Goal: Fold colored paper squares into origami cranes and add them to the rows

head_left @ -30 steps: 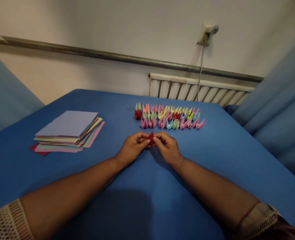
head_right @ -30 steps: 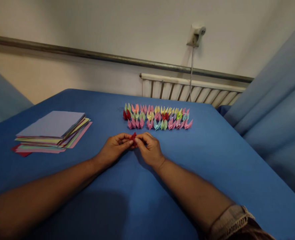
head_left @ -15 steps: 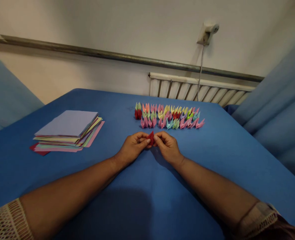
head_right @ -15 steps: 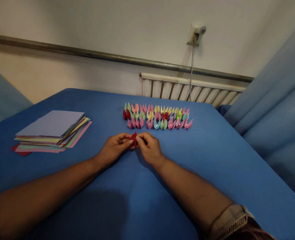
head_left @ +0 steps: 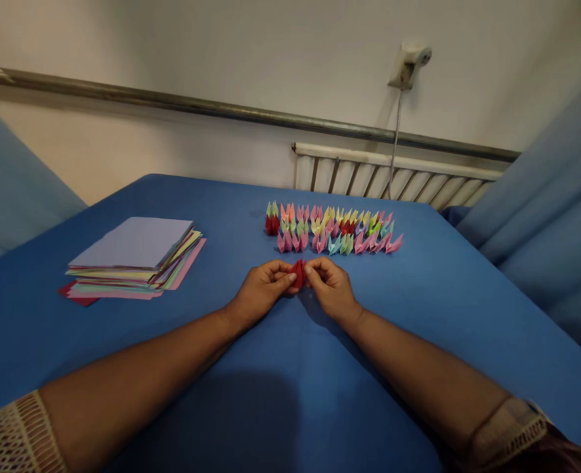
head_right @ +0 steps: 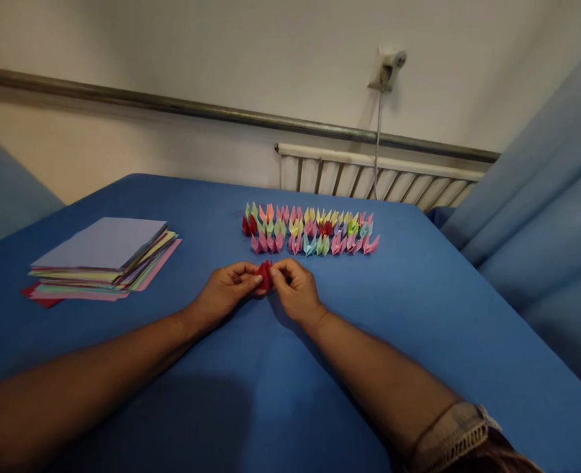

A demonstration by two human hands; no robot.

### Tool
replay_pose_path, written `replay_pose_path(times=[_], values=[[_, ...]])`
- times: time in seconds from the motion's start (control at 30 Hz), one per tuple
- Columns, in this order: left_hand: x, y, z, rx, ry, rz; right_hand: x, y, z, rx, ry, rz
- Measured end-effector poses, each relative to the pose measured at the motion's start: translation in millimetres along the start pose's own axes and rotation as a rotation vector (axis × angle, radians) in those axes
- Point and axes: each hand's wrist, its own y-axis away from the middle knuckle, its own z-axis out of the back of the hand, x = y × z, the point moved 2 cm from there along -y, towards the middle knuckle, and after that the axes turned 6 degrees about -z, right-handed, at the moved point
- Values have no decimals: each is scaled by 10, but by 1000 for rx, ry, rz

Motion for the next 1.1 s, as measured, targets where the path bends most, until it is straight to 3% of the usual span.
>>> replay_pose_path(times=[0.27, 0.57, 0.83, 1.1], values=[[-44, 17, -18, -36, 40, 48, -70, -22, -6, -24, -53, -32], [-106, 23, -19, -109, 1, -17, -36, -8, -13, 6, -101, -81], [-148, 46, -34, -114, 98, -15, -96, 18, -120, 280, -208, -228], [-118, 77, -60, -46, 136, 2, -107, 13, -115, 290, -177, -277]])
